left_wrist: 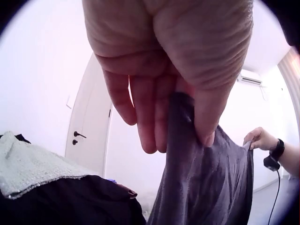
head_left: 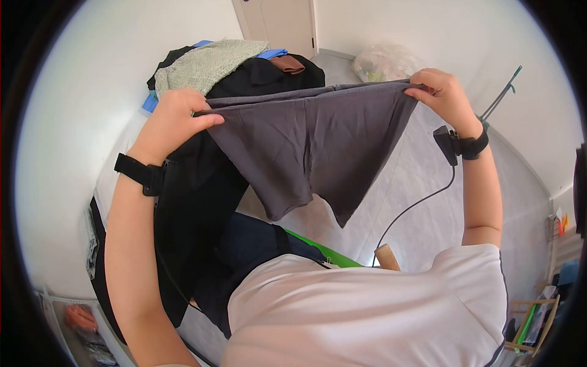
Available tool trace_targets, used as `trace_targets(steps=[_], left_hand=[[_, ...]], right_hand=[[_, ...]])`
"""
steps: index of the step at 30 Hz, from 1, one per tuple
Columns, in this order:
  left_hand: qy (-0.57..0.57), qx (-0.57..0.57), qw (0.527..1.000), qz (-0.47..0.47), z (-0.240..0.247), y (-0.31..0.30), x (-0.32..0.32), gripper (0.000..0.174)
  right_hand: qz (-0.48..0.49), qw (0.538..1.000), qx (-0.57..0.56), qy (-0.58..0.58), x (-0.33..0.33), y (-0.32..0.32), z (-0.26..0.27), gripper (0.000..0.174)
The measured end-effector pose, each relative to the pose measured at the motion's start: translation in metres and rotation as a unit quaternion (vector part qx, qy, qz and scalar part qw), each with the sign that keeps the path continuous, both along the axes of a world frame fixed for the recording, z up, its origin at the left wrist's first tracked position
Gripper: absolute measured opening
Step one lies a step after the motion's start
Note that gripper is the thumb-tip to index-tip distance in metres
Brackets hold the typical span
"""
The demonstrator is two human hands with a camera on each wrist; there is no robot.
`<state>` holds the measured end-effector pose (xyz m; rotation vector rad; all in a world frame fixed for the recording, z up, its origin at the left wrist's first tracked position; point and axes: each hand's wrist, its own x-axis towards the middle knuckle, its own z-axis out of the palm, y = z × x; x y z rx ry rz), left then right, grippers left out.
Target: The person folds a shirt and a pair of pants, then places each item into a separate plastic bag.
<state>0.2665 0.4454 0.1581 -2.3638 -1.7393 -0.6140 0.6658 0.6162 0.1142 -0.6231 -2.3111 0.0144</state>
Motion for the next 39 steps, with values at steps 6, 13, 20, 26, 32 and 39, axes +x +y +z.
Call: trace_targets(steps=[6, 13, 20, 26, 32, 39], left_hand=[[0.098, 0.026, 0.994, -0.027, -0.004, 0.001, -0.005, 0.03], [-0.059, -0.097, 0.988, 0.105, -0.004, -0.005, 0.009, 0.029], [-0.026, -0.123, 0.992, 0.004, -0.016, -0.004, 0.001, 0.018], [0.007, -0.129, 0.991, -0.03, -0.024, -0.004, 0.013, 0.014], [0.084, -0.15, 0.985, 0.03, -0.014, -0.011, 0.025, 0.021], [-0.01, -0.05, 0.998, -0.022, -0.024, -0.002, 0.019, 0.029]], right_hand=[[0.017, 0.999, 0.018, -0.027, -0.004, -0.002, -0.003, 0.009], [0.024, 0.999, 0.018, -0.017, -0.006, 0.009, -0.006, 0.013], [0.006, 0.999, -0.044, -0.012, 0.001, 0.011, -0.016, 0.012], [0.055, 0.995, -0.079, -0.021, 0.001, 0.004, -0.01, 0.012], [0.026, 0.994, -0.108, 0.001, 0.005, 0.001, -0.015, 0.013], [0.044, 0.995, -0.086, 0.016, 0.009, 0.009, -0.019, 0.015]])
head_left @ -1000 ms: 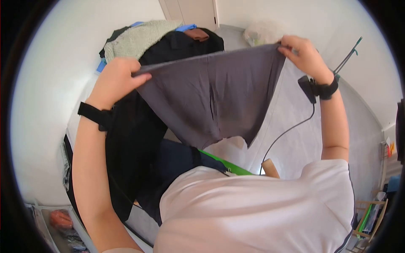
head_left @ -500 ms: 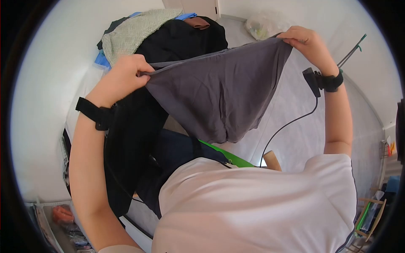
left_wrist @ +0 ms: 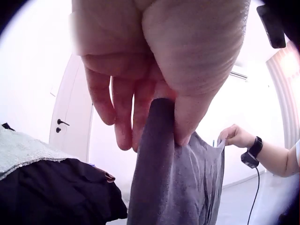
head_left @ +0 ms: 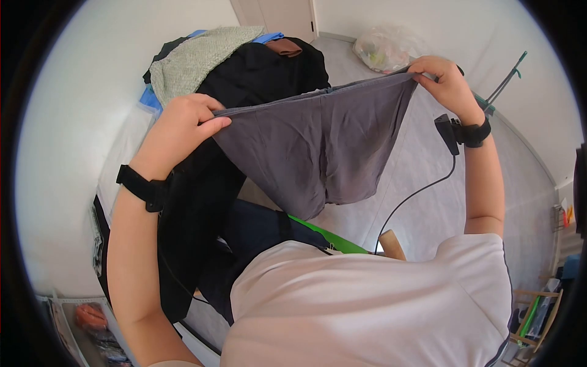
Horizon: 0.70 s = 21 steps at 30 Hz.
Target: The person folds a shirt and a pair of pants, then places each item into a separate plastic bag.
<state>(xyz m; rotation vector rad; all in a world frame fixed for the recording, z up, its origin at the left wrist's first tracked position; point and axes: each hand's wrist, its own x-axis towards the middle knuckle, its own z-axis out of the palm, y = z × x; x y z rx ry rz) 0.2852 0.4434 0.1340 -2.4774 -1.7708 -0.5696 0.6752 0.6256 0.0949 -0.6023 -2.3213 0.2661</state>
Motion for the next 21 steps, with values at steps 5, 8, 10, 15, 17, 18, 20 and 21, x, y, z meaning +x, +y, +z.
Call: trace_targets(steps=[5, 8, 10, 15, 17, 18, 20, 21], left_hand=[[-0.061, -0.073, 0.991, 0.095, 0.017, -0.011, 0.011, 0.025], [-0.163, -0.081, 0.97, 0.163, 0.016, -0.011, 0.013, 0.017], [-0.27, -0.088, 0.952, 0.117, 0.015, -0.008, 0.008, 0.011], [-0.354, -0.096, 0.923, 0.113, 0.016, -0.011, 0.019, 0.018], [-0.346, -0.128, 0.921, 0.125, 0.016, -0.009, 0.018, 0.019], [-0.356, -0.123, 0.917, 0.13, 0.016, -0.01, 0.017, 0.015], [-0.366, -0.12, 0.913, 0.135, 0.013, -0.011, 0.01, 0.013], [-0.4, -0.107, 0.904, 0.107, 0.011, -0.011, 0.005, 0.013]], right_hand=[[-0.015, 1.0, -0.012, 0.01, 0.0, 0.001, 0.0, 0.016], [-0.011, 0.998, -0.054, 0.027, 0.002, 0.006, -0.004, 0.016], [-0.006, 0.997, -0.069, 0.029, 0.002, 0.007, -0.003, 0.017], [0.014, 0.98, -0.156, 0.119, -0.001, 0.008, -0.004, 0.014], [0.024, 0.977, -0.167, 0.132, -0.001, 0.011, -0.005, 0.014], [0.034, 0.973, -0.173, 0.146, -0.003, 0.01, -0.006, 0.014], [0.09, 0.932, -0.275, 0.218, -0.013, 0.006, -0.01, 0.015], [0.145, 0.872, -0.369, 0.287, -0.015, 0.004, -0.012, 0.017]])
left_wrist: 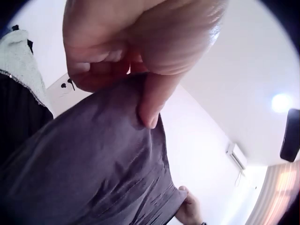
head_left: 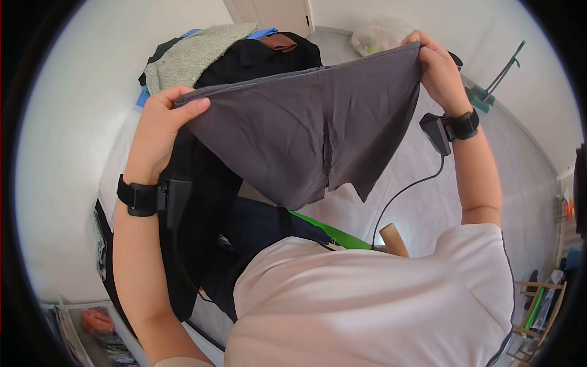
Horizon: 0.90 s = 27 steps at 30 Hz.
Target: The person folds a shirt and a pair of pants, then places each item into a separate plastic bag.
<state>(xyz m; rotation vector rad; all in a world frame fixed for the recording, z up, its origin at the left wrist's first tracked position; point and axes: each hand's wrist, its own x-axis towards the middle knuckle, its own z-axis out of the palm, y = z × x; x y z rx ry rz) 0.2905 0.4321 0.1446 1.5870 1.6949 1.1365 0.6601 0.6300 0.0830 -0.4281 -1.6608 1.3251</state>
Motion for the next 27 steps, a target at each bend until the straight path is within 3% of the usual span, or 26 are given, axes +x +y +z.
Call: trace_targets(steps=[1, 3, 5, 7, 10, 12, 13, 15, 17, 19, 20, 21, 26, 27], left_hand=[[-0.037, 0.025, 0.999, -0.016, -0.002, 0.0, -0.003, 0.014], [-0.105, 0.04, 0.993, -0.026, -0.006, -0.003, 0.002, 0.017], [-0.172, 0.055, 0.983, -0.034, -0.008, -0.003, -0.002, 0.02], [-0.275, 0.009, 0.952, -0.136, -0.013, -0.005, -0.016, 0.021], [-0.28, 0.01, 0.953, -0.117, -0.021, -0.004, -0.015, 0.023], [-0.266, 0.013, 0.962, -0.063, -0.029, 0.004, -0.009, 0.026], [-0.251, 0.013, 0.968, -0.007, -0.035, 0.006, -0.007, 0.029], [-0.236, 0.021, 0.971, 0.024, -0.046, 0.021, -0.004, 0.032], [-0.227, 0.058, 0.97, 0.066, -0.065, 0.036, -0.003, 0.03], [-0.135, 0.122, 0.972, 0.148, -0.077, 0.046, 0.016, 0.028], [-0.033, 0.156, 0.973, 0.164, -0.082, 0.05, 0.023, 0.028], [0.043, 0.194, 0.966, 0.167, -0.086, 0.053, 0.033, 0.029], [0.055, 0.186, 0.971, 0.136, -0.082, 0.047, 0.096, 0.029], [0.004, 0.168, 0.98, 0.107, -0.081, 0.047, 0.102, 0.029]], right_hand=[[0.0, 1.0, -0.001, 0.0, 0.0, 0.0, -0.001, 0.017], [0.155, 0.984, -0.044, 0.08, 0.0, -0.001, 0.0, 0.016], [0.162, 0.983, -0.03, 0.081, 0.001, 0.001, -0.004, 0.014], [0.168, 0.982, -0.013, 0.083, 0.003, -0.002, -0.008, 0.013], [0.136, 0.986, -0.046, 0.089, 0.001, -0.004, -0.008, 0.014], [0.034, 0.991, -0.11, 0.07, -0.011, -0.005, -0.006, 0.02], [0.039, 0.991, -0.099, 0.075, -0.014, -0.001, -0.016, 0.02], [-0.033, 0.981, -0.181, 0.063, -0.022, 0.023, -0.038, 0.019], [-0.04, 0.977, -0.196, 0.07, -0.04, 0.023, -0.044, 0.017], [-0.051, 0.971, -0.218, 0.079, -0.052, 0.007, -0.046, 0.016], [-0.081, 0.973, -0.198, 0.091, -0.064, -0.007, -0.045, 0.015], [-0.112, 0.972, -0.179, 0.103, -0.076, -0.021, -0.045, 0.015], [-0.039, 0.99, -0.083, 0.109, -0.134, -0.09, -0.032, 0.024], [-0.018, 0.993, -0.064, 0.095, -0.141, -0.096, -0.029, 0.025]])
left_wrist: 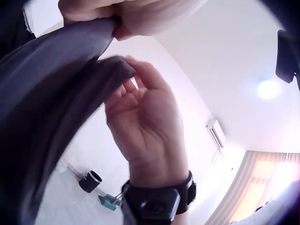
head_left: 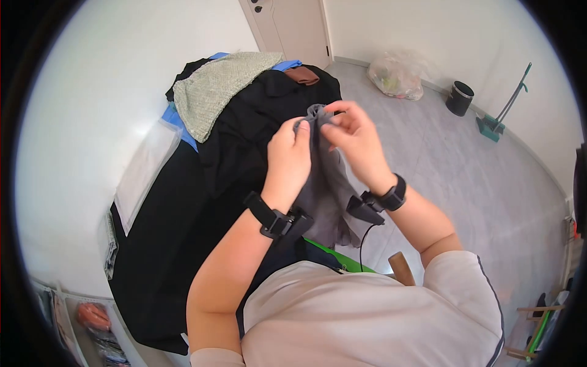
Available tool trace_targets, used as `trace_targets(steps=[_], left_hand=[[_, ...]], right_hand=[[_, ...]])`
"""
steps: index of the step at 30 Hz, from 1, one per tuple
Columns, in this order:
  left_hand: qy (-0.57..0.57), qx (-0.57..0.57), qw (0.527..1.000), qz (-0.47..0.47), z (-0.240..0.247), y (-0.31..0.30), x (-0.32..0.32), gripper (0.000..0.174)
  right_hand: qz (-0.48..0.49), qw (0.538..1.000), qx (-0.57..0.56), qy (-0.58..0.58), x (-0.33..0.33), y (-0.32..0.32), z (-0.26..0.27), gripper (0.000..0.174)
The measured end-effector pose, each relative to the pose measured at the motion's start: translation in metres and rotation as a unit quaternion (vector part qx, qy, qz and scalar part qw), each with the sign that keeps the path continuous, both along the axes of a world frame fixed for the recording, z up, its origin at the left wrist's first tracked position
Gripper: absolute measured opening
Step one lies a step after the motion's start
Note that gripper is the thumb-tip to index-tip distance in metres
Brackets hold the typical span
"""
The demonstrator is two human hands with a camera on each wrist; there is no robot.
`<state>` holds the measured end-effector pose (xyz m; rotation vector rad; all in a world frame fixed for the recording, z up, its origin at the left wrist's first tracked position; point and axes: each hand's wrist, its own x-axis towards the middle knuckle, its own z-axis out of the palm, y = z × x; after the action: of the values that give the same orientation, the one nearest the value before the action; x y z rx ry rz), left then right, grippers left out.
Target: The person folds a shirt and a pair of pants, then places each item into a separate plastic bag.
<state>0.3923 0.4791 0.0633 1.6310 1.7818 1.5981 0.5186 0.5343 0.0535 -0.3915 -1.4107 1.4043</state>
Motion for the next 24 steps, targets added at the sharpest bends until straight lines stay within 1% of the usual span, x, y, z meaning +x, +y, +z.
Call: trace_targets(steps=[1, 3, 5, 7, 8, 9, 10, 11, 12, 13, 14, 15, 16, 17, 18, 20, 21, 22, 24], left_hand=[[-0.02, -0.009, 1.0, -0.014, 0.0, -0.002, 0.005, 0.029], [-0.06, -0.038, 0.997, -0.027, 0.005, -0.009, 0.011, 0.031], [-0.059, -0.036, 0.997, -0.037, 0.0, -0.011, -0.001, 0.031], [-0.055, -0.034, 0.997, -0.049, -0.001, -0.012, -0.006, 0.032], [-0.081, -0.021, 0.993, -0.079, -0.002, -0.012, -0.006, 0.032], [-0.108, -0.007, 0.988, -0.109, 0.0, -0.013, -0.005, 0.033], [-0.108, -0.007, 0.988, -0.109, 0.002, -0.015, -0.005, 0.033], [-0.049, -0.007, 0.993, -0.105, 0.007, -0.02, -0.006, 0.034], [0.009, -0.007, 0.995, -0.101, 0.011, -0.023, -0.007, 0.035], [-0.029, -0.008, 0.993, -0.112, 0.008, -0.021, -0.012, 0.031], [-0.029, -0.007, 0.993, -0.114, 0.011, -0.022, -0.015, 0.031], [-0.033, -0.036, 0.991, -0.121, 0.014, -0.024, -0.018, 0.03], [-0.036, -0.065, 0.989, -0.129, 0.017, -0.023, -0.02, 0.028], [-0.063, -0.045, 0.987, -0.141, 0.016, -0.024, -0.021, 0.027], [-0.062, -0.044, 0.987, -0.144, 0.018, -0.025, -0.022, 0.027], [-0.106, -0.043, 0.982, -0.152, 0.024, -0.028, -0.026, 0.026], [-0.117, -0.038, 0.978, -0.166, 0.027, -0.03, -0.024, 0.027], [-0.11, -0.036, 0.979, -0.167, 0.028, -0.029, -0.024, 0.027], [-0.108, -0.036, 0.978, -0.176, 0.028, -0.031, -0.024, 0.027]], right_hand=[[0.042, 0.999, 0.006, 0.0, -0.007, 0.0, -0.006, 0.023], [0.054, 0.999, -0.007, -0.002, -0.013, -0.004, -0.006, 0.02], [0.062, 0.998, -0.011, -0.004, -0.019, -0.003, -0.009, 0.018], [0.108, 0.994, -0.024, 0.007, -0.017, -0.001, -0.007, 0.017], [0.109, 0.994, -0.025, 0.007, -0.015, -0.002, -0.006, 0.017], [0.153, 0.982, -0.095, 0.049, -0.013, -0.003, -0.002, 0.018], [0.195, 0.963, -0.163, 0.091, -0.01, -0.003, 0.002, 0.018], [0.195, 0.963, -0.163, 0.092, -0.004, -0.005, 0.008, 0.018], [0.215, 0.961, -0.157, 0.072, 0.003, -0.007, 0.015, 0.018], [0.236, 0.959, -0.151, 0.052, 0.01, -0.008, 0.02, 0.018], [0.234, 0.959, -0.15, 0.052, 0.017, -0.006, 0.023, 0.018], [0.212, 0.976, -0.049, 0.003, 0.024, -0.001, 0.025, 0.017], [0.185, 0.98, 0.053, -0.047, 0.032, 0.006, 0.027, 0.016], [0.135, 0.988, 0.068, -0.029, 0.042, 0.014, 0.027, 0.015], [0.132, 0.988, 0.069, -0.029, 0.051, 0.019, 0.026, 0.015], [-0.019, 0.993, 0.119, -0.021, 0.065, 0.027, 0.02, 0.013], [-0.017, 0.992, 0.119, -0.047, 0.075, 0.029, 0.016, 0.017], [-0.019, 0.991, 0.123, -0.04, 0.078, 0.03, 0.01, 0.017], [0.013, 0.963, 0.256, -0.087, 0.076, 0.03, -0.004, 0.026]])
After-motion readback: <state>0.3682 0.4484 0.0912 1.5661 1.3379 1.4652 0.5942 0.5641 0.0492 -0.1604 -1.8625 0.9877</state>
